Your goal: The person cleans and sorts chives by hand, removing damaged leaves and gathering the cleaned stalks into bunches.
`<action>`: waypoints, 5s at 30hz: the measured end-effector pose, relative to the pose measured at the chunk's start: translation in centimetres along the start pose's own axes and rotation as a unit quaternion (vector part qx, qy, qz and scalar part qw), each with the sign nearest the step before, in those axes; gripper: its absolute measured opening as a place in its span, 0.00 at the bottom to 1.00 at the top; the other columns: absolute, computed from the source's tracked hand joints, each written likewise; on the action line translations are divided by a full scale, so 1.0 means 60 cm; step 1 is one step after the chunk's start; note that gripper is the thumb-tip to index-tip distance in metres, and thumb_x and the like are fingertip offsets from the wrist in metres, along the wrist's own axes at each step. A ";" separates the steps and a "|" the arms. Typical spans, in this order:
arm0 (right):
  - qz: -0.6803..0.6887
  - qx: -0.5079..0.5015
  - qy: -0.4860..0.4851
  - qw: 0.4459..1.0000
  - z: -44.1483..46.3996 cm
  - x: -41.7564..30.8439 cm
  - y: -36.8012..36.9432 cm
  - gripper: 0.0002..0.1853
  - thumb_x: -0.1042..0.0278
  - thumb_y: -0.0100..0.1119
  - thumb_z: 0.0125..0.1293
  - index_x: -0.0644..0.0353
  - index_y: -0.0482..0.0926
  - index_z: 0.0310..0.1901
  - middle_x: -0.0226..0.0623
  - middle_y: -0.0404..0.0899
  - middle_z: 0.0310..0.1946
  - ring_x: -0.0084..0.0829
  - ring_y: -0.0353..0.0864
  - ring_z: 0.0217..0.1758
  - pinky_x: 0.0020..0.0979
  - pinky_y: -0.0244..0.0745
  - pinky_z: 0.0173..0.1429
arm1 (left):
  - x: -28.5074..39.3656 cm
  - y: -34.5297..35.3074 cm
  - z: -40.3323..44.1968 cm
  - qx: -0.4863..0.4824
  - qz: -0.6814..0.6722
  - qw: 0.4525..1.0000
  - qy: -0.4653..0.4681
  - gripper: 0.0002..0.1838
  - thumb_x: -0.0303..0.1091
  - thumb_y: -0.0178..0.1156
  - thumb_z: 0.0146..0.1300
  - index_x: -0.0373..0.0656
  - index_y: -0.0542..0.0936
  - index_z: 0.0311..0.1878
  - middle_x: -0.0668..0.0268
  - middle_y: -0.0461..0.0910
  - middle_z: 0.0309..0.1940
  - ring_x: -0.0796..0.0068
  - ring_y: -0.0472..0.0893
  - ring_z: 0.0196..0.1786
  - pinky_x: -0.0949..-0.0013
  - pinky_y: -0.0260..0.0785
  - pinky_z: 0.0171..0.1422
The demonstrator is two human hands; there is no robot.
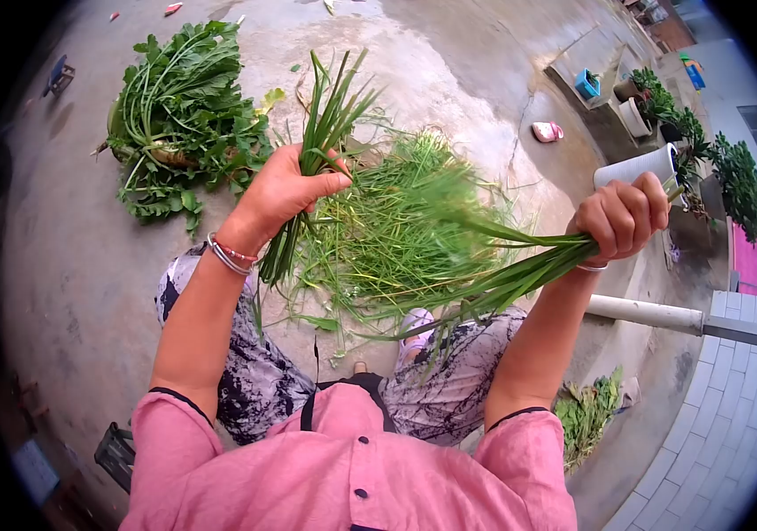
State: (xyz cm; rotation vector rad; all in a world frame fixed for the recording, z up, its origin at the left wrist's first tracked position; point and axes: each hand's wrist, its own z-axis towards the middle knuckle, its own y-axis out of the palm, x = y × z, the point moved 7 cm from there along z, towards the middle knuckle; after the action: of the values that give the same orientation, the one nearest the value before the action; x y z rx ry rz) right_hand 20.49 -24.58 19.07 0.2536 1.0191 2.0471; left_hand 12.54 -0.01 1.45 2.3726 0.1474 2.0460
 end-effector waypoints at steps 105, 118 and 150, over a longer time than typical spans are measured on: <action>-0.702 0.582 -0.268 0.313 -0.473 -0.470 0.299 0.13 0.61 0.46 0.67 0.64 0.67 0.37 0.26 0.60 0.18 0.17 0.57 0.14 0.22 0.53 0.17 | -0.015 -0.014 0.007 0.111 0.011 0.993 -0.039 0.07 0.29 0.59 0.58 0.40 0.77 0.39 0.71 0.76 0.31 0.90 0.62 0.17 0.85 0.51 0.19; -0.517 0.849 0.019 0.102 -1.187 -0.349 0.118 0.15 0.56 0.49 0.63 0.59 0.67 0.27 0.32 0.69 0.13 0.24 0.67 0.10 0.27 0.62 0.13 | -0.108 0.032 0.030 0.074 0.123 0.983 -0.116 0.06 0.29 0.59 0.58 0.40 0.76 0.37 0.70 0.75 0.28 0.87 0.63 0.18 0.83 0.53 0.20; -0.726 0.434 0.206 0.493 -0.278 -0.197 -0.117 0.16 0.66 0.54 0.63 0.64 0.74 0.49 0.33 0.78 0.40 0.22 0.77 0.38 0.22 0.72 0.44 | -0.050 0.080 -0.014 -0.125 -0.174 0.970 -0.119 0.17 0.34 0.58 0.60 0.40 0.73 0.52 0.64 0.77 0.41 0.90 0.70 0.24 0.87 0.64 0.26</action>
State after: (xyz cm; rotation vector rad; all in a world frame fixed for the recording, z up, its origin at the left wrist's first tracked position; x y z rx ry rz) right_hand 23.97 -40.57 4.92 -0.5291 1.6018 -0.1148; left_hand 11.62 -5.06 -1.05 2.2242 0.2636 1.5190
